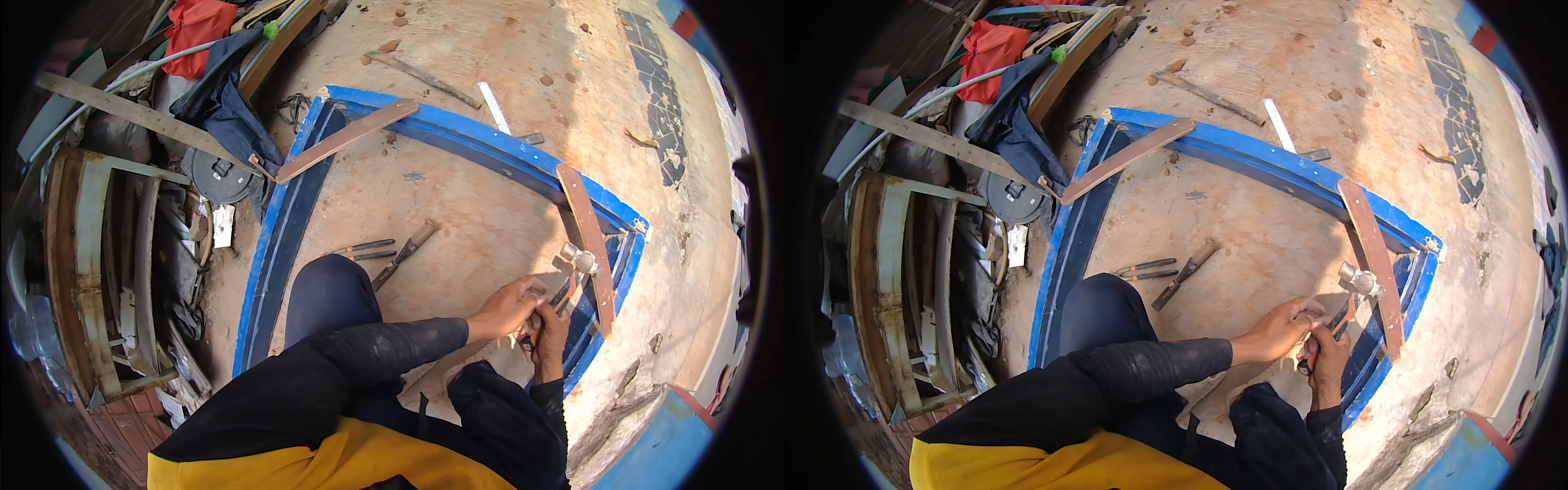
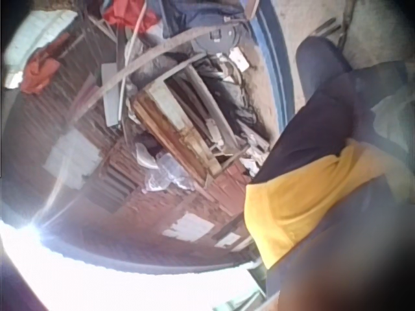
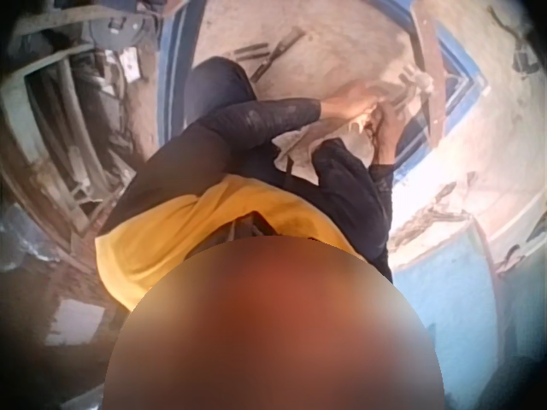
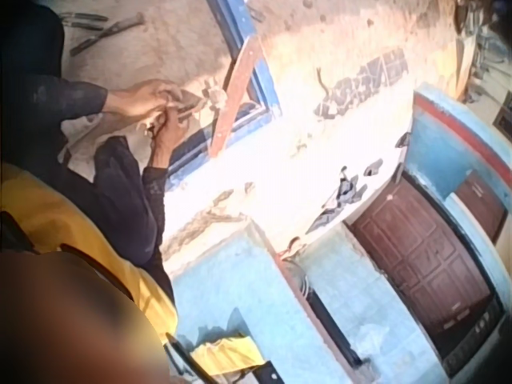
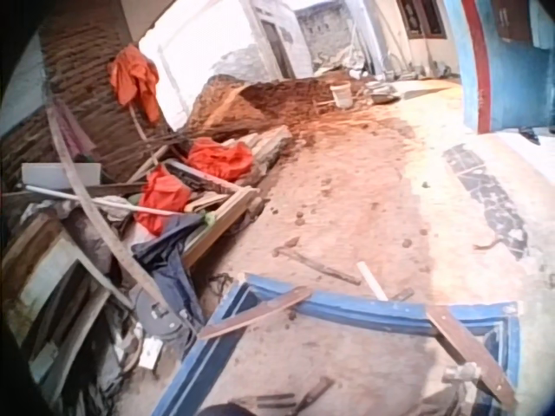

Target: The person assembles a wooden frame by marking and cutting pieces, then fastening them to a blue metal frame using nails and a hammer. They also use pliers to adjust or remove nails and a metal ruler to measure and align the wood.

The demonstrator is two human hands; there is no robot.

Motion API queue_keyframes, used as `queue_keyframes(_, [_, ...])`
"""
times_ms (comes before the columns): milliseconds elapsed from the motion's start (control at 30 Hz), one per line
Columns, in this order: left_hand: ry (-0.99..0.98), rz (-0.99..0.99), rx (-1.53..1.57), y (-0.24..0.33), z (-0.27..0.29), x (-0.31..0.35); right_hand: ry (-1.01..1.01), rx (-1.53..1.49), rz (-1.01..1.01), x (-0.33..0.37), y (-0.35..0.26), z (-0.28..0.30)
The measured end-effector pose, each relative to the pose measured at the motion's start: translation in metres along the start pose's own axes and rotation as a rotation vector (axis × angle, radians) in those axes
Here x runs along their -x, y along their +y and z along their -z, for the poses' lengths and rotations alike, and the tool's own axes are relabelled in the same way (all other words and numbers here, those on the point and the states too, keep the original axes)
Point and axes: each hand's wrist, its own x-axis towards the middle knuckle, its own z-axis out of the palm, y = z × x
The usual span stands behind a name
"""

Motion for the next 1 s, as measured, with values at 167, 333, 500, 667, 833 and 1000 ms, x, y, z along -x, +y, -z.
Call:
queue_keyframes(167, [-0.026,0.008,0.097,-0.006,0.002,-0.005,0.032,0.021,-0.013,-0.001,-0.001,-0.002])
queue_keyframes(333, [-0.036,0.004,0.176,-0.014,0.005,-0.011,0.024,0.003,-0.033,-0.002,-0.001,-0.004])
queue_keyframes(500, [-0.008,-0.045,0.164,-0.012,0.006,-0.011,0.048,0.004,-0.063,-0.003,-0.004,-0.008])
queue_keyframes(667, [0.009,-0.052,0.105,0.0,0.007,-0.003,0.055,0.016,-0.063,-0.003,-0.005,-0.008])
queue_keyframes(833, [0.037,-0.045,0.086,0.012,0.005,0.003,0.027,-0.021,-0.051,-0.004,-0.004,-0.003])
queue_keyframes(1000, [0.08,-0.079,0.095,0.015,0.002,0.003,0.048,-0.073,-0.055,-0.007,-0.006,0.0])
